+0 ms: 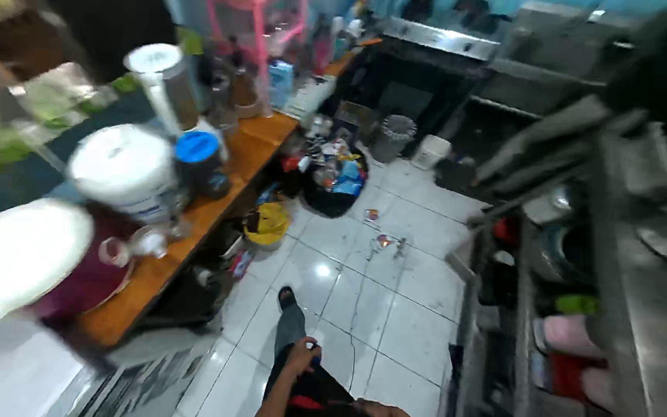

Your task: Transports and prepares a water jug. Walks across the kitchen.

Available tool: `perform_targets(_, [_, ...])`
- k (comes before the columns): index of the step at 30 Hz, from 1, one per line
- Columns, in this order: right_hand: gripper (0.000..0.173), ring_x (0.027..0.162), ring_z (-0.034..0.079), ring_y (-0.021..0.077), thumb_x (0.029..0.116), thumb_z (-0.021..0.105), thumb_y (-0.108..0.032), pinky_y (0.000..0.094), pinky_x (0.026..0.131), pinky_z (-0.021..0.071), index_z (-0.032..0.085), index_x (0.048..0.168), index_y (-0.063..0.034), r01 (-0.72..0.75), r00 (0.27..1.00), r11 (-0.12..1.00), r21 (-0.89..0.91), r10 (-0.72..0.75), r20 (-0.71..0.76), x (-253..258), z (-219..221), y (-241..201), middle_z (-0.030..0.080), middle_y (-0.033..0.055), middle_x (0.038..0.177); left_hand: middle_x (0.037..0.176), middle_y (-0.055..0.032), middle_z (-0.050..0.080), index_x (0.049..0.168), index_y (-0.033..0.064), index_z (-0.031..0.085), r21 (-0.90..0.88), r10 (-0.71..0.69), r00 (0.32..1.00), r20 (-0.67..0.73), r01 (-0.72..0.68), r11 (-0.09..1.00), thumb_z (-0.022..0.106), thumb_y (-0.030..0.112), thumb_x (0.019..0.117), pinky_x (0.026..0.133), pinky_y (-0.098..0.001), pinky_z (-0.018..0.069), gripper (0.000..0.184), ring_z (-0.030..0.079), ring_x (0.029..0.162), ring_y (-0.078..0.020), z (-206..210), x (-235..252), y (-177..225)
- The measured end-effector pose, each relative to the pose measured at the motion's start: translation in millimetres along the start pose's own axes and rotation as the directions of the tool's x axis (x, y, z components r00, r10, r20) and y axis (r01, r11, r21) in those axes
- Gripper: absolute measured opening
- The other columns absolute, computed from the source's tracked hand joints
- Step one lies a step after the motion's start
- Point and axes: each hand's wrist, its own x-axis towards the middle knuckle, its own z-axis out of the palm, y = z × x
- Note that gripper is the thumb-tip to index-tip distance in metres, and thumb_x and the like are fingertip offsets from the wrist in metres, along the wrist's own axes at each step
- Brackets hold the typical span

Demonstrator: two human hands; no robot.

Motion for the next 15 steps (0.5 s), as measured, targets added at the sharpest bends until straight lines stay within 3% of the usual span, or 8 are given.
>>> perform_targets(3, [0.055,0.123,0.061,0.0214,0.1106,0.031,-0.043,0.0445,0.108,0.0470,0.062,0.133,-0.0038,0.153,0.987,0.961,0.230,-0.139,-0.079,37.9,-53.7,3.7,0.065,0.0144,0.131,0.128,-0.0261,0.063,0.146,0.0077,0.048,-0.180,-0.064,0.998,0.023,0.067,0.981,0.064,0.027,0.1025,0.086,-0.0508,0.0584,0.050,0.069,0.101,-0.0368,-26.0,52.5,68.8])
perform_targets(6, [0.051,0.134,0.054,0.0235,0.1118,0.033,-0.034,0.0430,0.115,0.0415,0.053,0.144,-0.0009,0.255,0.948,0.862,0.437,-0.134,-0.290,55.8,-104.2,-31.6,0.057,0.0176,0.144,0.135,-0.0271,0.059,0.146,0.0070,0.049,-0.193,-0.061,0.997,-0.052,0.050,0.980,0.063,0.031,0.1031,0.088,-0.0544,0.0582,0.051,0.067,0.108,-0.0407,-62.4,109.5,165.4])
perform_targets(9, [0.056,0.144,0.044,0.0307,0.1091,0.047,-0.035,0.0484,0.120,0.0354,0.038,0.154,-0.0030,0.327,0.855,0.798,0.506,-0.022,-0.517,59.0,-158.2,-70.1,0.043,0.0204,0.157,0.137,-0.0277,0.057,0.150,0.0049,0.043,-0.218,-0.002,0.997,-0.075,-0.014,0.976,0.062,0.032,0.1029,0.090,-0.0538,0.0573,0.058,0.065,0.112,-0.0406,-83.0,164.8,268.8])
perform_targets(12, [0.055,0.145,0.043,0.0290,0.1067,0.051,-0.033,0.0473,0.120,0.0354,0.043,0.152,-0.0025,0.460,0.725,0.750,0.476,-0.008,-0.688,51.5,-205.1,-114.4,0.044,0.0195,0.156,0.141,-0.0262,0.054,0.150,0.0019,0.044,-0.272,0.063,0.996,-0.060,-0.077,0.959,0.056,0.028,0.1061,0.094,-0.0510,0.0549,0.053,0.061,0.119,-0.0382,-93.7,207.9,395.4])
perform_targets(15, [0.052,0.145,0.043,0.0243,0.1063,0.047,-0.032,0.0439,0.121,0.0347,0.047,0.150,-0.0035,0.548,0.658,0.666,0.506,0.029,-0.752,57.9,-238.4,-142.0,0.046,0.0153,0.156,0.143,-0.0243,0.053,0.148,0.0015,0.045,-0.320,0.156,0.980,-0.122,-0.188,0.928,0.051,0.031,0.1085,0.092,-0.0449,0.0563,0.050,0.062,0.117,-0.0343,-96.4,248.8,525.0])
